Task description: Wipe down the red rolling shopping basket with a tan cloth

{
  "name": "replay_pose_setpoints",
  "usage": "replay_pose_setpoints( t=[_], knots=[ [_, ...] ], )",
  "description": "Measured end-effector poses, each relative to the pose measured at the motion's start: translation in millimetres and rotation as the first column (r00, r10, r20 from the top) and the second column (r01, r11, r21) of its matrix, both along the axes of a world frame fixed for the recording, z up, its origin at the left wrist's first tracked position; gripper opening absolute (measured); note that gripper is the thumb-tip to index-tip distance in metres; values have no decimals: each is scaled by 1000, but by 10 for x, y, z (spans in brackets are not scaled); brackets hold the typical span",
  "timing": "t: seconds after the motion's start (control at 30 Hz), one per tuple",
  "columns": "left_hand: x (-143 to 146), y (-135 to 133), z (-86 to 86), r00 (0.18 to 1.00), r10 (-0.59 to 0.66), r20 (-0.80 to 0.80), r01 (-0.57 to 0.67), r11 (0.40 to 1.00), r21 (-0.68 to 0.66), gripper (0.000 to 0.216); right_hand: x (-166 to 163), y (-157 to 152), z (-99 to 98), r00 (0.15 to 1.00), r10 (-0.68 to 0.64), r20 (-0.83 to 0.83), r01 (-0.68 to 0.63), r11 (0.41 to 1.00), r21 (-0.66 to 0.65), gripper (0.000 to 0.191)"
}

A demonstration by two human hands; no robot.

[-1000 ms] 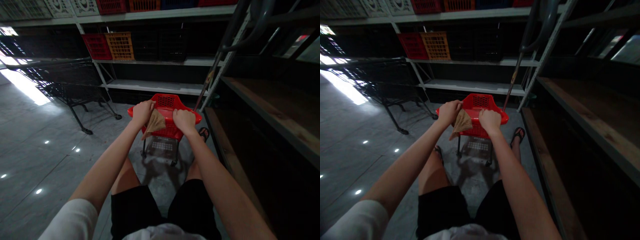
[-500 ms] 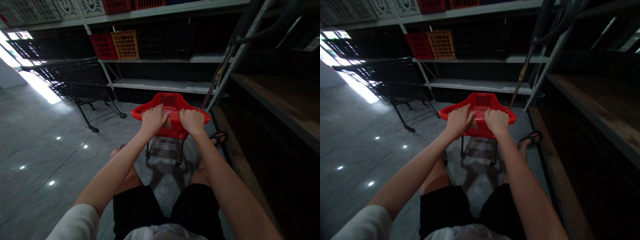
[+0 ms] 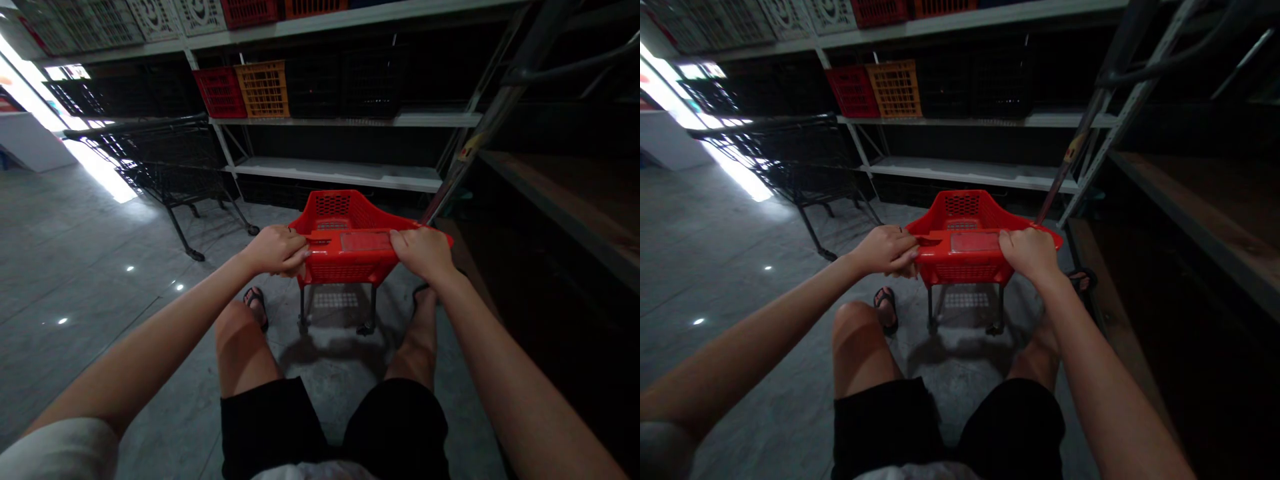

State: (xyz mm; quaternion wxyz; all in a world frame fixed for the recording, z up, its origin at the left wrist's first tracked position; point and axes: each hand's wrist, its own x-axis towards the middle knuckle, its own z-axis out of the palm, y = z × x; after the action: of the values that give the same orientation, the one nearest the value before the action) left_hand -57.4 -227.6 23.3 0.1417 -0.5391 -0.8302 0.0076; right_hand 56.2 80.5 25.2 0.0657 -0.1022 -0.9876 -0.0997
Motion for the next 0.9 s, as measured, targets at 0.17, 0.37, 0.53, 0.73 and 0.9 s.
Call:
replay_pose_setpoints(
  t=[0.17, 0.37, 0.53, 0.73, 0.9],
  knots=[
    [114, -49, -322, 957, -289, -12, 281, 918, 279, 60, 125, 446, -83, 992, 113, 57, -116, 992, 52, 48],
    [238, 329, -828, 957, -283, 57, 190, 767, 613, 79, -20, 1078, -166, 982, 167, 86, -167, 986, -14, 40],
    [356, 627, -1103, 987, -18, 158, -111, 634, 766, 74, 3, 858, -55, 957, 175, -229, -224, 953, -205, 48],
    [667, 977, -1052, 965, 145, 219, -262, 601, 755, 63, 349, -452, 35, 908, 362, -212, -405, 889, -215, 47],
    [953, 1045, -1023, 984, 104, 145, -177, 669, 722, 50, 598, -511, -74, 978, 171, -121, -202, 923, -327, 50]
  ],
)
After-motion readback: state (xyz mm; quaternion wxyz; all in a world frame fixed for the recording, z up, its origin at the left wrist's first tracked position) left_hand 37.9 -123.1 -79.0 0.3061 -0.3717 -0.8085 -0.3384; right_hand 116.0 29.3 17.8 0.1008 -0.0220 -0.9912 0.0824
